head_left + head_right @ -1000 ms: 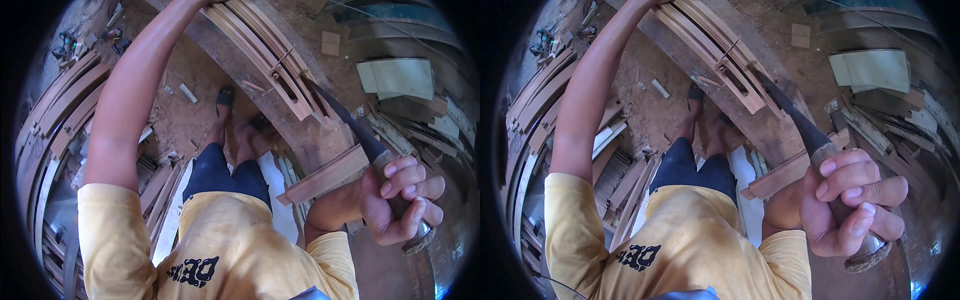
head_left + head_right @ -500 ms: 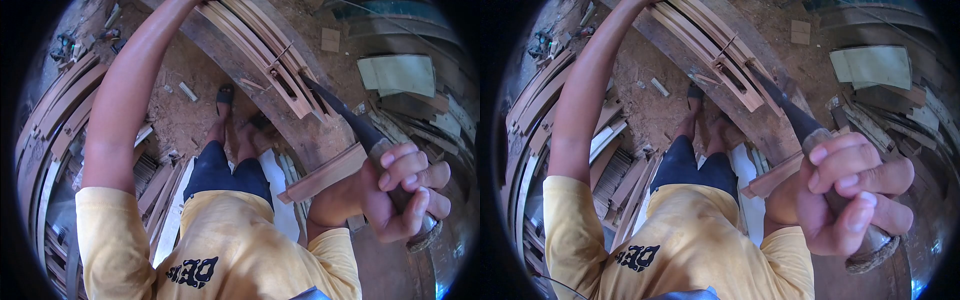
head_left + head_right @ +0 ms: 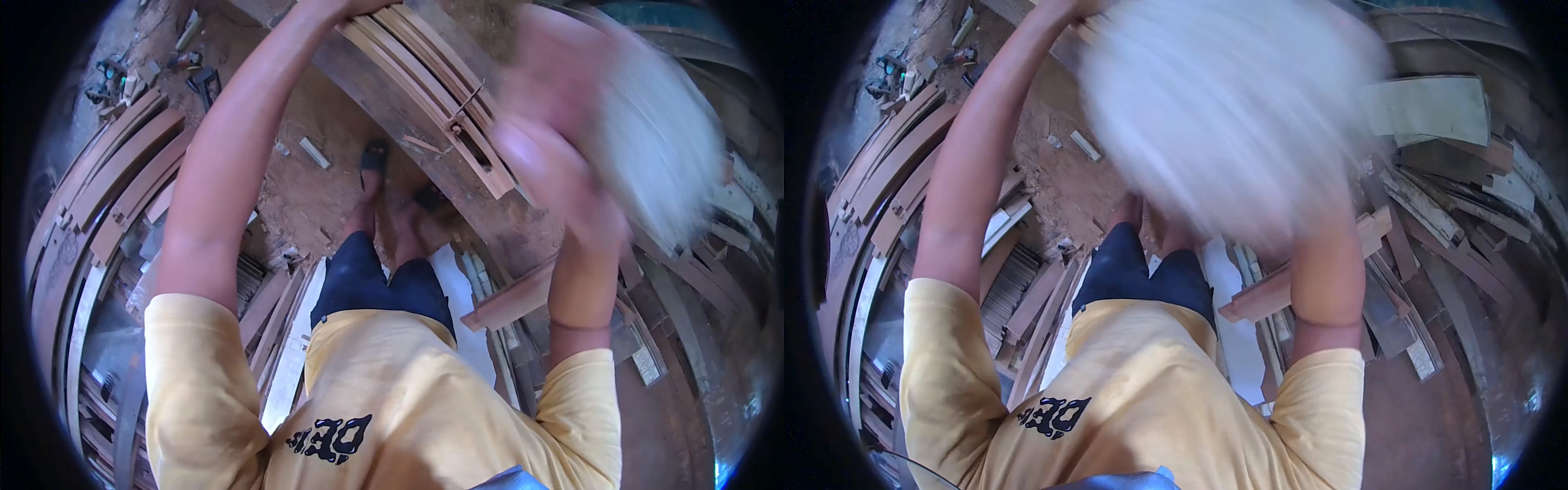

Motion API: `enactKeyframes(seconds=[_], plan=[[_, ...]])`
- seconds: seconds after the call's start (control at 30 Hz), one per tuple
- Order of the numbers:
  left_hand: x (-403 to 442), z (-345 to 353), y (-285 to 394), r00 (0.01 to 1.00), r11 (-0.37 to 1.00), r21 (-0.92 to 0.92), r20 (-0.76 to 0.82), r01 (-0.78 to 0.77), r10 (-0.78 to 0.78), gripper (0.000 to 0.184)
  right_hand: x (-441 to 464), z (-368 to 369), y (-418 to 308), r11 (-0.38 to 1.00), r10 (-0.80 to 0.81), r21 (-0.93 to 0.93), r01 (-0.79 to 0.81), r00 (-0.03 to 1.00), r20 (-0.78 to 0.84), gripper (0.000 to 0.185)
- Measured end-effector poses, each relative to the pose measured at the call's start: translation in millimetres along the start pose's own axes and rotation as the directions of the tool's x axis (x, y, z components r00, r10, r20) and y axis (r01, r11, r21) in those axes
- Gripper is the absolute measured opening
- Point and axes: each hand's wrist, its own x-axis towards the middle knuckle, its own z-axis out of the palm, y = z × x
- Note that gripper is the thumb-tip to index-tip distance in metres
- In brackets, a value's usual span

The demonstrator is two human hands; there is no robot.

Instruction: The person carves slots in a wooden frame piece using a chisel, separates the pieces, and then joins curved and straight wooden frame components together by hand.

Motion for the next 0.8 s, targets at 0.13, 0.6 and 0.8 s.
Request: enactKeyframes(seconds=[0.13, 0.6, 0.8], plan=[[14, 36, -21, 0.972, 0.899, 0.37, 0.102, -0.234, 0.211, 0.032, 81, 18, 25, 0.908, 0.409, 0.081, -0.411, 0.912, 0.031, 0.018], [-1, 3, -4, 0.994, 0.997, -0.053, -0.097, -0.061, 0.055, 0.056, -30, 8, -61, 0.995, -0.008, 0.09, 0.046, 0.922, -0.388, 0.009], [-5, -18, 10, 0.989, 0.994, -0.061, 0.126, 0.089, -0.081, 0.047, 41, 35, 26, 0.982, 0.156, -0.065, -0.18, 0.95, -0.271, 0.018]])
